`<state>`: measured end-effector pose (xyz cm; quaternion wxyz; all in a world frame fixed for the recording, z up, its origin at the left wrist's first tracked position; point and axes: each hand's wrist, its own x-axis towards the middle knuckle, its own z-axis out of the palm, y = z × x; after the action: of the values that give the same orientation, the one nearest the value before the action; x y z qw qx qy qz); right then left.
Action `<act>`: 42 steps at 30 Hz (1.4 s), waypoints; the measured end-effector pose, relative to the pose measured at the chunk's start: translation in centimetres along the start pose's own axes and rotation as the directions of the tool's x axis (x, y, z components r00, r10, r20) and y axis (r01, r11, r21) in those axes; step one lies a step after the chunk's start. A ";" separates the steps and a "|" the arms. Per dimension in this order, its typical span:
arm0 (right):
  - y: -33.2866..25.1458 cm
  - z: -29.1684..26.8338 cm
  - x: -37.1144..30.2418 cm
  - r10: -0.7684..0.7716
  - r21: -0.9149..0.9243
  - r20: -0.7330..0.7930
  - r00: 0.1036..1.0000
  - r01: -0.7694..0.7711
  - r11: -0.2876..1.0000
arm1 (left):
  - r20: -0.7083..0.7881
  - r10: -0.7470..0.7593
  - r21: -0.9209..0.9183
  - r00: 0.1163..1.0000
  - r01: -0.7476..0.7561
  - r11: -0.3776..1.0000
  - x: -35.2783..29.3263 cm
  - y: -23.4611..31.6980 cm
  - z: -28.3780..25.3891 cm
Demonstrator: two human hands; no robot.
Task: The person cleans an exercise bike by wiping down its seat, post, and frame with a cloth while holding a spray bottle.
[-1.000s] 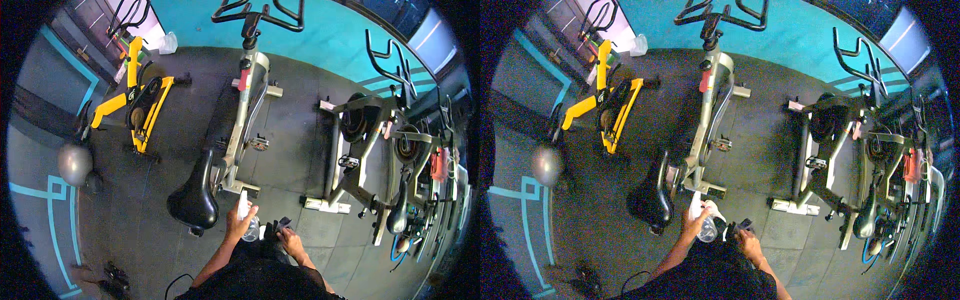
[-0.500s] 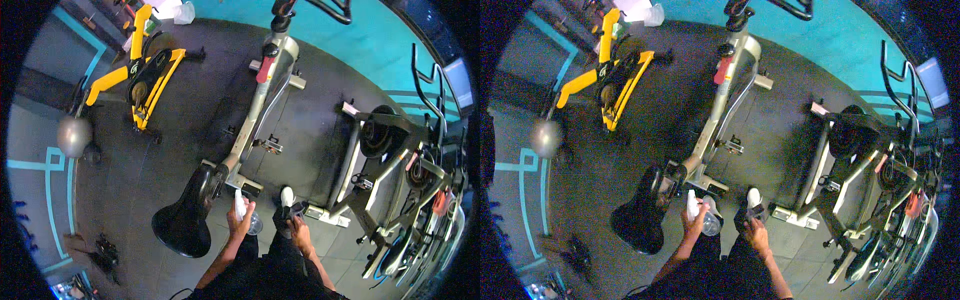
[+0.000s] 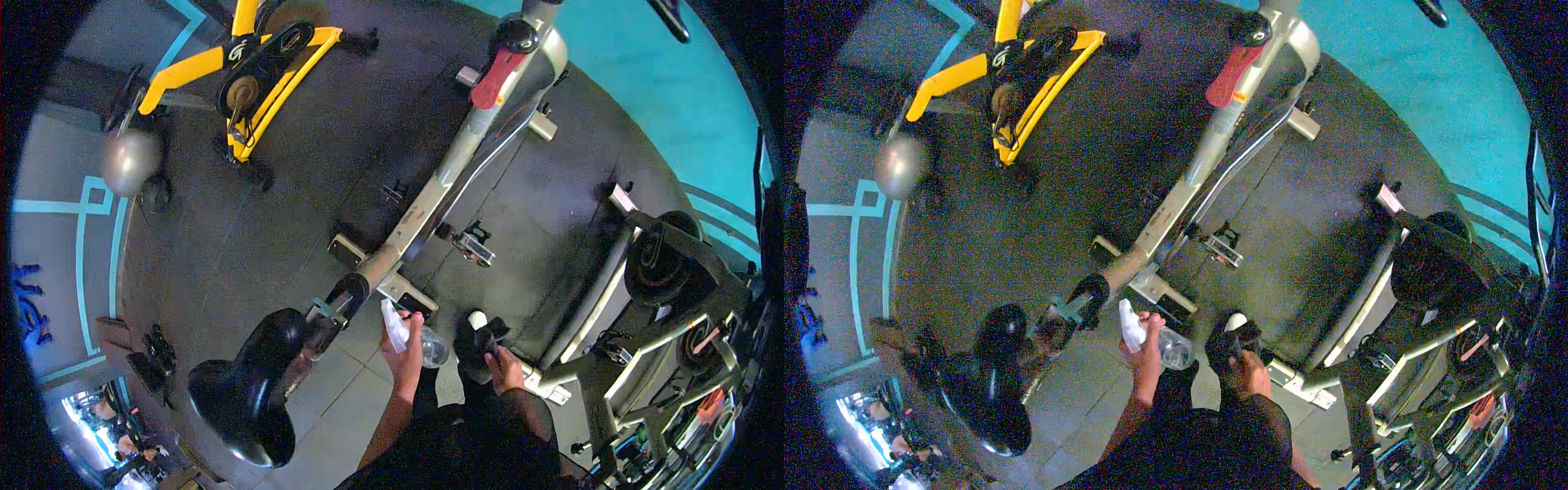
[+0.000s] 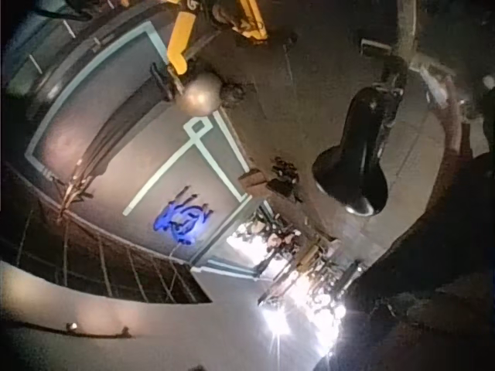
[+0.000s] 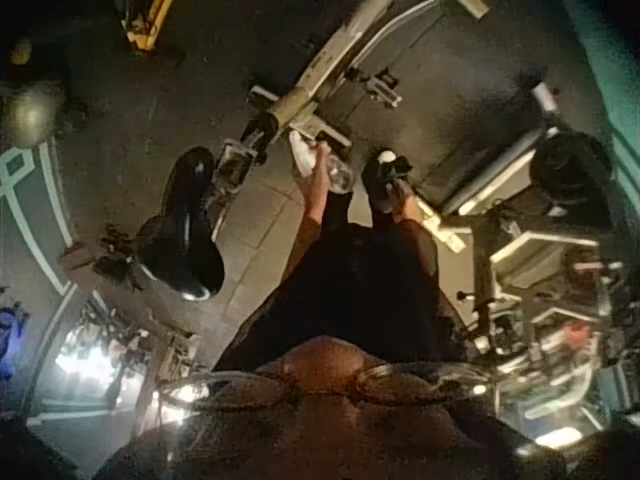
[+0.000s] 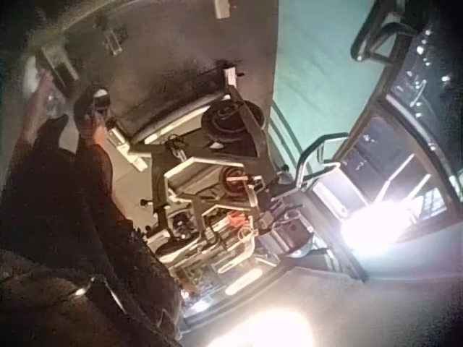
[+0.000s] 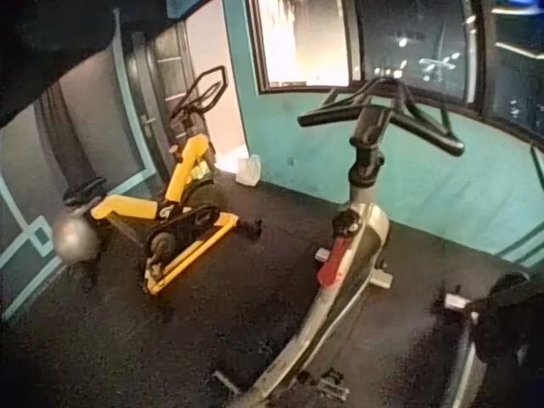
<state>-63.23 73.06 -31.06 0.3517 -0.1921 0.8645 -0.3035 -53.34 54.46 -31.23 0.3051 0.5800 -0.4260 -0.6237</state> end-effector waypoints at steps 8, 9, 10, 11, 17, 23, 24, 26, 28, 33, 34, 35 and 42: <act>2.2 -0.4 1.3 0.044 -0.026 0.001 0.999 -0.044 0.999 | -0.063 0.077 -0.078 0.995 -0.082 0.994 0.5 0.6 2.6; 2.5 -0.3 1.4 0.089 -0.047 0.049 0.995 -0.087 0.995 | -0.081 0.087 -0.097 0.993 -0.095 0.991 0.5 0.8 2.6; 2.6 -0.1 1.5 0.136 -0.070 0.095 0.986 -0.129 0.989 | -0.084 0.086 -0.093 0.993 -0.094 0.991 0.7 0.4 2.5; 2.5 0.2 1.4 0.137 -0.068 0.100 0.986 -0.130 0.989 | -0.091 0.076 -0.090 0.993 -0.084 0.992 0.9 -0.1 2.3; 3.7 1.2 1.0 0.138 -0.043 0.035 0.990 -0.136 0.990 | -0.148 0.048 -0.052 0.988 -0.056 0.997 1.7 -0.4 2.7; 3.9 1.7 1.0 0.146 -0.020 0.026 0.989 -0.146 0.989 | -0.189 0.086 -0.027 0.978 -0.093 0.995 2.0 -0.5 2.5; 4.7 1.9 1.2 0.144 -0.049 0.027 0.989 -0.142 0.989 | -0.198 0.121 -0.026 0.973 -0.128 0.991 1.9 -0.2 2.7; 5.8 2.2 1.1 0.143 -0.079 0.030 0.989 -0.140 0.987 | -0.190 0.132 -0.013 0.973 -0.137 0.991 2.0 -0.3 2.7; 5.2 1.6 1.4 0.113 -0.067 0.043 0.993 -0.110 0.992 | -0.174 0.140 -0.006 0.975 -0.143 0.990 2.2 -0.8 2.8; 3.9 1.4 1.9 0.056 -0.009 0.043 0.998 -0.056 0.998 | -0.173 0.015 -0.050 0.985 -0.024 0.998 2.3 -1.6 2.3; 3.9 1.5 2.0 0.040 -0.007 0.038 0.998 -0.040 0.999 | -0.175 0.015 -0.048 0.985 -0.023 0.999 2.3 -1.6 2.3; 3.7 1.4 2.1 0.043 -0.008 0.036 0.998 -0.043 0.999 | -0.167 0.022 -0.055 0.986 -0.032 0.998 2.3 -1.4 2.4; 1.3 1.1 3.2 0.020 0.061 -0.042 0.999 -0.018 0.998 | -0.127 0.005 0.003 0.992 -0.005 1.000 2.6 -2.0 1.7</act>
<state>-64.73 71.83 -34.10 0.3417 -0.1667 0.8640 -0.3301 -55.15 53.35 -34.23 0.3323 0.6179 -0.4080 -0.5842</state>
